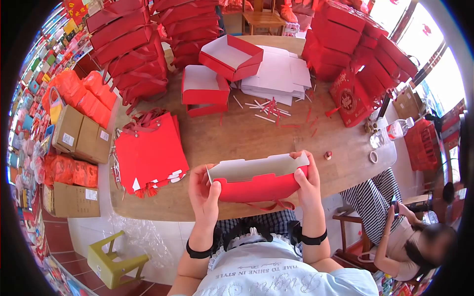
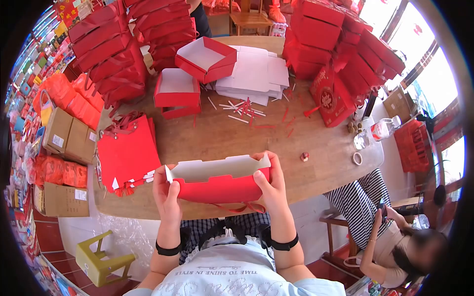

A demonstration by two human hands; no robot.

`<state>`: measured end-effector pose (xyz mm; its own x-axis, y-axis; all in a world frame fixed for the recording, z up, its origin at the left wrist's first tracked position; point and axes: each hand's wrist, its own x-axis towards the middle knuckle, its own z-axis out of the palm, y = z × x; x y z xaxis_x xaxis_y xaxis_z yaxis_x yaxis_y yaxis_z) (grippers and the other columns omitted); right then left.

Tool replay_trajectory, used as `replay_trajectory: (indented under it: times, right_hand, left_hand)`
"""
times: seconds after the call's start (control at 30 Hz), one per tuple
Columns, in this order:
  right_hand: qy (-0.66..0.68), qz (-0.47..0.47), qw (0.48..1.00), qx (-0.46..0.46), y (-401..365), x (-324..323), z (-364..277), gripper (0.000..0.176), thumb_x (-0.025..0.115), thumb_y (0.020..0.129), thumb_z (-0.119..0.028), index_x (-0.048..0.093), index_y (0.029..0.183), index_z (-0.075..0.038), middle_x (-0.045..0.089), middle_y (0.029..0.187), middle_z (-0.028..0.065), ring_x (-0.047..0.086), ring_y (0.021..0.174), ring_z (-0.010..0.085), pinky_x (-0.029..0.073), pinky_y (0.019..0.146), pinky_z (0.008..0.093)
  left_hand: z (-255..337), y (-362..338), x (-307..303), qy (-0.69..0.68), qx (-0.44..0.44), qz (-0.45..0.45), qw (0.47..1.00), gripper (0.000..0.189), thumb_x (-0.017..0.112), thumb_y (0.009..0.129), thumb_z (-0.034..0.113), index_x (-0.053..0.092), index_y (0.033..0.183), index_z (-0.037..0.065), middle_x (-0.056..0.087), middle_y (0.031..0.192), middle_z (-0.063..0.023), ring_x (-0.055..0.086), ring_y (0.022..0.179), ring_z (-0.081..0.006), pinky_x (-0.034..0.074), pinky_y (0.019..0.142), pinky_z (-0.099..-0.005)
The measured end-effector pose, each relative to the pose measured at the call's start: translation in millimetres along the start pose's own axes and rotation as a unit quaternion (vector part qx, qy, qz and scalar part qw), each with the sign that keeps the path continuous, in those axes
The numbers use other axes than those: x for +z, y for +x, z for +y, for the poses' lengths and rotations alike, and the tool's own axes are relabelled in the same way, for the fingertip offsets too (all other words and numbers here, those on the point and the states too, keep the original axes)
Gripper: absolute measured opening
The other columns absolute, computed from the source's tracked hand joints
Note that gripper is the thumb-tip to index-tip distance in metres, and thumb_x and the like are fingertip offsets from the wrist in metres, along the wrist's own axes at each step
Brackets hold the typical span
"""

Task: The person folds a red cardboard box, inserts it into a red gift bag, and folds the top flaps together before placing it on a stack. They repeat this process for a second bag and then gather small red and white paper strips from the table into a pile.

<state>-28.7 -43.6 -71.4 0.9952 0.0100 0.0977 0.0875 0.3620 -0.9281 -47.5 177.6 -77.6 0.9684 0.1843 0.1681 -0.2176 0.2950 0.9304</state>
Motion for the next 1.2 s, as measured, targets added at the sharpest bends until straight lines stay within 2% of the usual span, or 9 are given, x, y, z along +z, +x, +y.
replay_trajectory:
  times: [0.17, 0.37, 0.43, 0.47, 0.6, 0.67, 1.0, 1.1, 1.2]
  right_hand:
    - [-0.035, 0.037, 0.998, 0.046, 2.7, 8.8, -9.5, 0.030, 0.055, 0.081, -0.003, 0.041, 0.108, -0.005, 0.050, 0.108, 0.0041, 0.047, 0.102, 0.0115, 0.038, 0.088, 0.0258]
    - [-0.330, 0.094, 0.939, 0.020, 3.2, 18.3, -19.7, 0.020, 0.058, 0.077, 0.001, 0.054, 0.097, -0.002, 0.060, 0.090, 0.0080, 0.057, 0.086, 0.0148, 0.043, 0.078, 0.0253]
    - [-0.372, 0.083, 0.916, -0.125, 3.1, 17.8, -17.8, 0.014, 0.058, 0.076, 0.001, 0.059, 0.089, 0.000, 0.062, 0.090, 0.0118, 0.059, 0.085, 0.0183, 0.045, 0.078, 0.0269]
    - [-0.382, 0.063, 0.912, -0.135, 2.1, 17.8, -20.0, 0.016, 0.056, 0.078, -0.002, 0.061, 0.092, 0.001, 0.062, 0.095, 0.0129, 0.060, 0.089, 0.0208, 0.044, 0.081, 0.0282]
    - [-0.330, 0.010, 0.934, -0.134, 4.8, 4.8, -19.6, 0.019, 0.052, 0.084, -0.008, 0.062, 0.098, 0.001, 0.061, 0.100, 0.0131, 0.058, 0.094, 0.0203, 0.044, 0.084, 0.0286]
    - [-0.156, -0.042, 0.987, -0.017, 6.9, -5.3, -23.3, 0.024, 0.049, 0.088, -0.013, 0.061, 0.102, 0.003, 0.059, 0.106, 0.0116, 0.055, 0.100, 0.0185, 0.042, 0.087, 0.0281]
    - [-0.254, -0.063, 0.965, -0.003, 5.7, 0.6, -28.8, 0.030, 0.053, 0.081, 0.002, 0.053, 0.110, 0.001, 0.057, 0.101, 0.0068, 0.054, 0.099, 0.0135, 0.043, 0.084, 0.0255]
    - [-0.222, -0.025, 0.974, 0.037, 6.1, 8.7, -30.8, 0.032, 0.053, 0.078, 0.006, 0.054, 0.109, 0.000, 0.058, 0.099, 0.0055, 0.055, 0.098, 0.0133, 0.044, 0.083, 0.0258]
    - [-0.319, 0.004, 0.947, 0.041, 7.4, 18.4, -34.7, 0.027, 0.053, 0.077, 0.006, 0.057, 0.104, 0.001, 0.059, 0.102, 0.0074, 0.055, 0.097, 0.0145, 0.045, 0.082, 0.0263]
  left_hand:
    - [4.0, -0.5, 2.4, 0.097, 0.029, 0.012, 0.995, 0.030, 0.053, 0.082, -0.001, 0.043, 0.110, -0.001, 0.051, 0.113, -0.0133, 0.049, 0.104, -0.0161, 0.040, 0.090, -0.0286]
    - [3.1, -3.4, 4.8, 0.162, 0.022, 0.038, 0.986, 0.035, 0.055, 0.081, -0.002, 0.047, 0.115, -0.004, 0.053, 0.108, -0.0113, 0.051, 0.102, -0.0175, 0.043, 0.086, -0.0280]
    - [3.5, -3.4, 4.3, 0.206, 0.073, 0.039, 0.975, 0.035, 0.057, 0.081, -0.001, 0.050, 0.114, -0.007, 0.053, 0.113, -0.0140, 0.053, 0.103, -0.0203, 0.045, 0.087, -0.0288]
    - [5.8, -3.5, 6.2, 0.232, 0.110, 0.056, 0.965, 0.031, 0.059, 0.079, -0.001, 0.055, 0.109, -0.007, 0.053, 0.114, -0.0150, 0.053, 0.104, -0.0212, 0.044, 0.089, -0.0293]
    - [4.1, -5.5, -0.4, 0.239, 0.146, 0.044, 0.959, 0.022, 0.065, 0.076, 0.003, 0.064, 0.097, -0.004, 0.055, 0.116, -0.0161, 0.054, 0.105, -0.0226, 0.043, 0.090, -0.0308]
    - [1.2, -4.5, -6.3, 0.253, 0.140, 0.029, 0.957, 0.021, 0.066, 0.076, 0.005, 0.065, 0.096, -0.003, 0.056, 0.114, -0.0155, 0.054, 0.104, -0.0227, 0.043, 0.089, -0.0313]
    - [8.1, -1.5, -7.5, 0.270, 0.120, 0.001, 0.955, 0.029, 0.069, 0.073, 0.011, 0.064, 0.100, 0.001, 0.058, 0.111, -0.0142, 0.055, 0.102, -0.0234, 0.044, 0.087, -0.0315]
    - [11.8, -2.6, -3.4, 0.232, 0.092, 0.012, 0.968, 0.029, 0.070, 0.072, 0.010, 0.064, 0.099, 0.000, 0.057, 0.112, -0.0145, 0.055, 0.102, -0.0237, 0.044, 0.086, -0.0317]
    - [11.0, -4.5, -8.2, 0.279, 0.113, -0.004, 0.954, 0.023, 0.068, 0.073, 0.007, 0.065, 0.095, 0.000, 0.056, 0.112, -0.0148, 0.056, 0.101, -0.0237, 0.044, 0.086, -0.0315]
